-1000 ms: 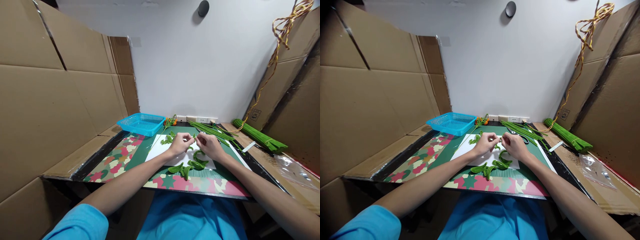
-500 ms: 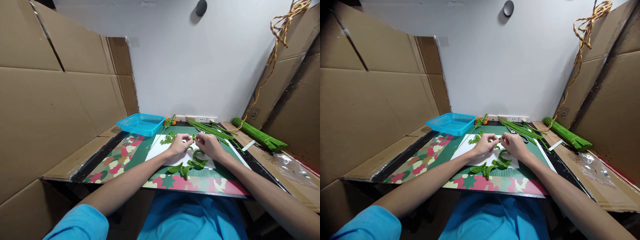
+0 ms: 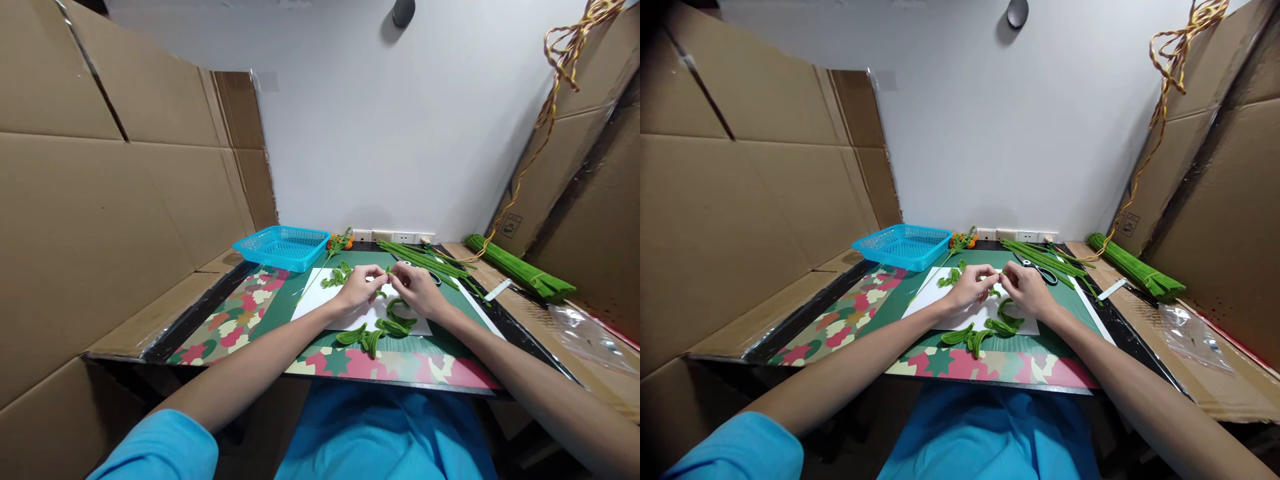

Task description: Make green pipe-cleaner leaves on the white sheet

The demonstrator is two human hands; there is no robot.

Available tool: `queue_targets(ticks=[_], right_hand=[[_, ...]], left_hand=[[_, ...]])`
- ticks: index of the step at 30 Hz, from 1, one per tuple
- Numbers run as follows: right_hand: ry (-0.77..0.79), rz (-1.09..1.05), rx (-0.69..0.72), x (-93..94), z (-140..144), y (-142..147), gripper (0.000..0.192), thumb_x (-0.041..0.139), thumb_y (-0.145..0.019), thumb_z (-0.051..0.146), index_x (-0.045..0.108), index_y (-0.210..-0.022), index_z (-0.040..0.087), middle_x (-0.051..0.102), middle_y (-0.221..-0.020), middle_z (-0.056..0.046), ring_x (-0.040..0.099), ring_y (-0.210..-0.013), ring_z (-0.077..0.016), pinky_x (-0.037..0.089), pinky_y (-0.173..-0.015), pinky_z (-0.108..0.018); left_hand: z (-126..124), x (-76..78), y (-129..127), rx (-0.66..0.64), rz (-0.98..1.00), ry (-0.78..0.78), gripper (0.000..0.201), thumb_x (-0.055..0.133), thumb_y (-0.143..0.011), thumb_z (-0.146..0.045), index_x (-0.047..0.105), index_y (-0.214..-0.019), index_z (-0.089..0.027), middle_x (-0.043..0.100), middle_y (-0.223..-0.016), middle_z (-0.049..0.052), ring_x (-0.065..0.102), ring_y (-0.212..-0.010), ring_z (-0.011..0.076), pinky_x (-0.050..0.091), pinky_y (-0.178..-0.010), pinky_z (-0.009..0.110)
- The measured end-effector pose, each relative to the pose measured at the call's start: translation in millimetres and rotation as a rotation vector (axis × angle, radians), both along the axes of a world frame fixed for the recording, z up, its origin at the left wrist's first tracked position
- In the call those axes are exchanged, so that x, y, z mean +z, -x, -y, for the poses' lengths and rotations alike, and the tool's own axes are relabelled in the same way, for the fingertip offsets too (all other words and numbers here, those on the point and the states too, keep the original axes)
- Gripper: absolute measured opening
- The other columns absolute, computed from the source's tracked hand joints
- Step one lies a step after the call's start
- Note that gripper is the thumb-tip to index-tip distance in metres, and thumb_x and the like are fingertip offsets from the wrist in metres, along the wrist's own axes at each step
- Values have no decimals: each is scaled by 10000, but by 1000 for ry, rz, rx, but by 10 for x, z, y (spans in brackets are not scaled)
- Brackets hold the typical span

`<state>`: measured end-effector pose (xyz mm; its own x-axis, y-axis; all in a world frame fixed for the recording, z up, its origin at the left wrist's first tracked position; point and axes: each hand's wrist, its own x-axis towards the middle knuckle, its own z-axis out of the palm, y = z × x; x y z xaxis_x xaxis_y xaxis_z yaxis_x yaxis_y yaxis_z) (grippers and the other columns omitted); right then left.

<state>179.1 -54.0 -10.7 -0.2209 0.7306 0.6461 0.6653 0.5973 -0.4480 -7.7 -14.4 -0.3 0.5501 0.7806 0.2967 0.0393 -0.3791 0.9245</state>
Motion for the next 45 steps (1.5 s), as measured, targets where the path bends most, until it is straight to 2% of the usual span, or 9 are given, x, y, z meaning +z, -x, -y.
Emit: queue_targets(ticks=[5,10,19,26,32,36,39,45], right_hand=[[-14,-2,8,-6,-9,-21,212,531,-982,310,571,-798,213,514,-597,41,446,-529,-135,332,-546,-260],[-34,19,27,-21,-15,-18,204,525,-984,295,588,-810,208,524,-594,40,431,-526,-130,347,-559,-254],[-64,70,-8,-36,18,17,196,529,-968,252,597,-792,199,606,-646,-2,470,-543,-138,351,-574,-253],[-65,132,-43,-50,12,14,182,518,-971,242,600,-812,207,626,-666,-15,512,-564,-154,356,-592,-258],[-58,189,-103,-14,3,-29,151,527,-977,255,629,-875,208,635,-677,-12,524,-574,-169,325,-588,-262],[-63,216,-137,-12,-4,-47,204,519,-1011,296,670,-906,207,640,-653,-11,539,-560,-176,312,-578,-266],[-76,232,-157,-16,-4,-47,243,520,-1027,326,718,-949,208,667,-651,-22,567,-563,-186,312,-580,-274],[-102,242,-191,2,14,-57,309,503,-1047,354,781,-1108,234,727,-669,-42,634,-593,-208,325,-597,-288]], left_hand=[[-8,3,13,-2,-11,-28,399,706,-856,-535,632,-761,-155,513,-545,-57,441,-424,74,376,-439,220],[-26,7,22,2,-25,-64,388,719,-844,-517,599,-738,-163,548,-622,-47,489,-416,74,370,-415,215],[51,46,15,66,-64,-106,295,691,-870,-397,583,-715,-171,539,-605,-55,513,-382,77,337,-376,197],[19,-2,1,69,-59,-79,301,689,-865,-403,582,-708,-170,549,-609,-54,505,-373,72,328,-377,203],[6,-20,-28,66,4,-6,305,704,-854,-446,618,-771,-165,569,-670,-43,500,-427,70,385,-404,214],[-23,-10,-24,49,39,108,313,649,-888,-470,600,-793,-175,535,-651,-50,488,-379,72,309,-356,213],[-14,-7,-9,16,47,204,329,630,-901,-498,581,-812,-185,561,-697,-34,505,-381,74,254,-329,204],[56,-2,-7,-42,62,317,365,670,-889,-544,565,-863,-195,567,-716,-36,462,-394,50,261,-339,179]])
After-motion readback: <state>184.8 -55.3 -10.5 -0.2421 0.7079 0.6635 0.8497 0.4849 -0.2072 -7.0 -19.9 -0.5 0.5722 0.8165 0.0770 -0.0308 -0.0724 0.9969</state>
